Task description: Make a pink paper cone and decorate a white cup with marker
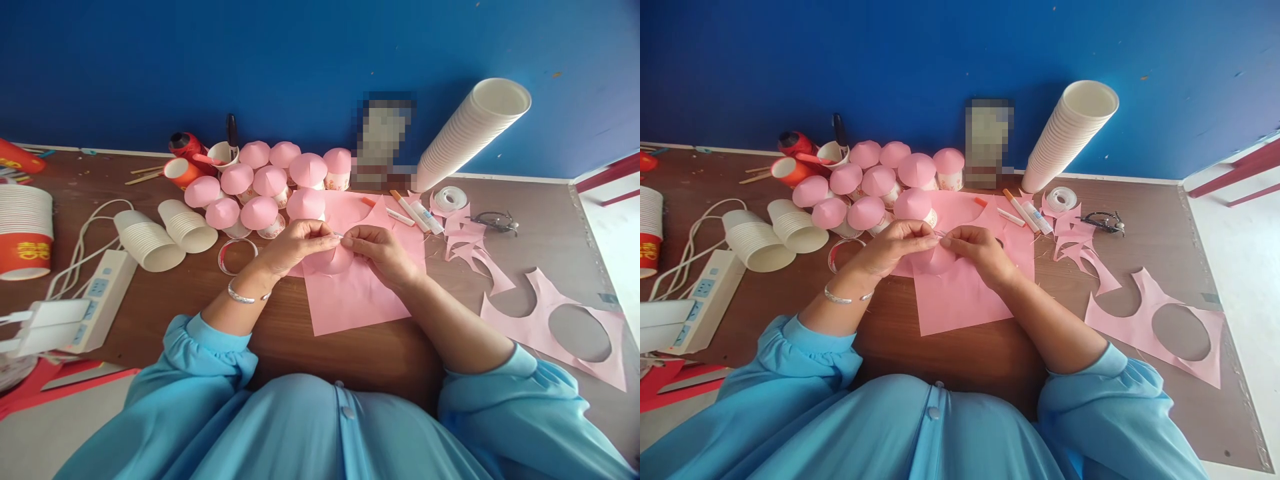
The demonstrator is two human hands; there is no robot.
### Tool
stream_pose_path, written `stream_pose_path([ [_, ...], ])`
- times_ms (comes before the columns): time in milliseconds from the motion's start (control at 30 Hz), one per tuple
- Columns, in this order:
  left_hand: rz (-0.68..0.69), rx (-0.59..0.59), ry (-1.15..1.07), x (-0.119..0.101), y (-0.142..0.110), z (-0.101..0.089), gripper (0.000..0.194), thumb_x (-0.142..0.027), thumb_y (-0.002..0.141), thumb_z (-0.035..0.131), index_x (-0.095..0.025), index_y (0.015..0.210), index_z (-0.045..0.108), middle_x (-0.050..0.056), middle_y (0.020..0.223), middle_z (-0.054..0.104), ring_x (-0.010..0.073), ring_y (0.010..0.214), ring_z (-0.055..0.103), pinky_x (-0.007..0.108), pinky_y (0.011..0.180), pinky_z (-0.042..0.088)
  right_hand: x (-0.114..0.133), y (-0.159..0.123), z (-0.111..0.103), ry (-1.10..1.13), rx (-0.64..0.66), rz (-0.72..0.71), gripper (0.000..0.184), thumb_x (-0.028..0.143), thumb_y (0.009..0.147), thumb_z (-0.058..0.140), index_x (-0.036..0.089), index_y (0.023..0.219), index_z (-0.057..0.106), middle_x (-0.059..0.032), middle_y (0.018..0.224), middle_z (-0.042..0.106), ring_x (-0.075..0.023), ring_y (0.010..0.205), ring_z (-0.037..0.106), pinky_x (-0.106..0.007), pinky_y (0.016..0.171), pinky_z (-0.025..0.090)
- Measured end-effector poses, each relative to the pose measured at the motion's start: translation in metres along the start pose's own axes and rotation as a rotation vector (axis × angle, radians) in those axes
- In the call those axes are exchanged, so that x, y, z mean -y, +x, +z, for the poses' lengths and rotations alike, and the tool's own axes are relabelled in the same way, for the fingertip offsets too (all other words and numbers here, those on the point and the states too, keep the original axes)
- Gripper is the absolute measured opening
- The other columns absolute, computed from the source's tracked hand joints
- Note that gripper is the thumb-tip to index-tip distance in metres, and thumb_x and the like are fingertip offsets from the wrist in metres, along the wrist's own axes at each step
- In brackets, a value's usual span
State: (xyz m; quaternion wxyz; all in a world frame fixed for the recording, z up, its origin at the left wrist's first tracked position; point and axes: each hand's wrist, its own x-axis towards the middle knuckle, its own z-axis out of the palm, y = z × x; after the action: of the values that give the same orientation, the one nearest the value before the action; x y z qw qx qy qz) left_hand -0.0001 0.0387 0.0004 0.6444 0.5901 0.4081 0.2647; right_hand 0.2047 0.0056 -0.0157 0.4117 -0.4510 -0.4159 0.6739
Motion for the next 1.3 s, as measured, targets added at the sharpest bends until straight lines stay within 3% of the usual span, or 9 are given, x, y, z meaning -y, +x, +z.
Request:
stream_pose_path([
  [267,0.001,-0.014,-0.003,0.001,-0.001,0.000,0.030,-0.045,0.087,0.075,-0.017,0.078,0.070,-0.001,0.076,0.057,0.0147,0.079,0.047,0.031,0.076,0.034,-0.005,0.000,0.003,0.040,-0.013,-0.011,0.045,0.056,0.065,0.092,0.019,0.068,0.067,0.0038,0.065,0.054,-0.0108,0.064,0.044,-0.029,0.065,0.036],
  [467,-0.005,-0.051,-0.002,0.002,-0.005,0.002,0.046,-0.047,0.081,0.083,-0.018,0.063,0.053,-0.004,0.067,0.039,0.0121,0.069,0.035,0.031,0.067,0.027,-0.008,0.000,0.004,0.063,-0.041,-0.027,0.042,0.055,0.069,0.091,0.019,0.072,0.068,0.0029,0.067,0.055,-0.0112,0.065,0.046,-0.030,0.064,0.038],
  [700,-0.020,-0.076,-0.168,0.009,-0.009,0.003,0.040,-0.053,0.085,0.080,-0.017,0.073,0.069,-0.001,0.071,0.058,0.0144,0.072,0.050,0.030,0.071,0.039,-0.010,-0.001,0.005,0.123,-0.020,0.008,0.041,0.053,0.065,0.094,0.019,0.070,0.072,0.0018,0.067,0.060,-0.0110,0.063,0.050,-0.028,0.062,0.041],
  [833,0.010,-0.027,-0.333,0.016,-0.016,0.006,0.036,-0.048,0.081,0.086,-0.018,0.101,0.081,0.006,0.096,0.076,0.0231,0.093,0.068,0.036,0.089,0.051,-0.013,-0.001,0.007,0.193,-0.068,-0.019,0.039,0.052,0.066,0.095,0.020,0.070,0.073,0.0017,0.068,0.060,-0.0110,0.063,0.050,-0.027,0.060,0.042],
  [967,0.053,-0.072,-0.431,0.022,-0.026,0.007,0.037,-0.038,0.074,0.092,-0.019,0.105,0.083,0.007,0.104,0.081,0.0285,0.108,0.071,0.040,0.098,0.052,-0.016,-0.001,0.009,0.234,-0.071,0.005,0.040,0.051,0.064,0.097,0.021,0.071,0.073,0.0022,0.070,0.059,-0.0108,0.064,0.051,-0.026,0.060,0.044],
  [1167,0.040,-0.089,-0.554,0.032,-0.032,0.003,0.037,-0.043,0.079,0.088,-0.018,0.106,0.082,0.011,0.106,0.082,0.0303,0.103,0.074,0.041,0.089,0.058,-0.019,-0.005,0.012,0.205,0.043,0.055,0.041,0.052,0.065,0.096,0.020,0.072,0.070,0.0019,0.068,0.063,-0.0112,0.064,0.054,-0.027,0.062,0.044],
  [1300,0.039,-0.149,-0.600,0.036,-0.032,0.001,0.035,-0.042,0.080,0.087,-0.015,0.101,0.082,0.011,0.101,0.081,0.0266,0.096,0.074,0.037,0.084,0.059,-0.019,-0.010,0.016,0.151,0.088,0.060,0.043,0.054,0.066,0.095,0.020,0.071,0.069,0.0014,0.067,0.066,-0.0110,0.062,0.054,-0.028,0.063,0.043],
])
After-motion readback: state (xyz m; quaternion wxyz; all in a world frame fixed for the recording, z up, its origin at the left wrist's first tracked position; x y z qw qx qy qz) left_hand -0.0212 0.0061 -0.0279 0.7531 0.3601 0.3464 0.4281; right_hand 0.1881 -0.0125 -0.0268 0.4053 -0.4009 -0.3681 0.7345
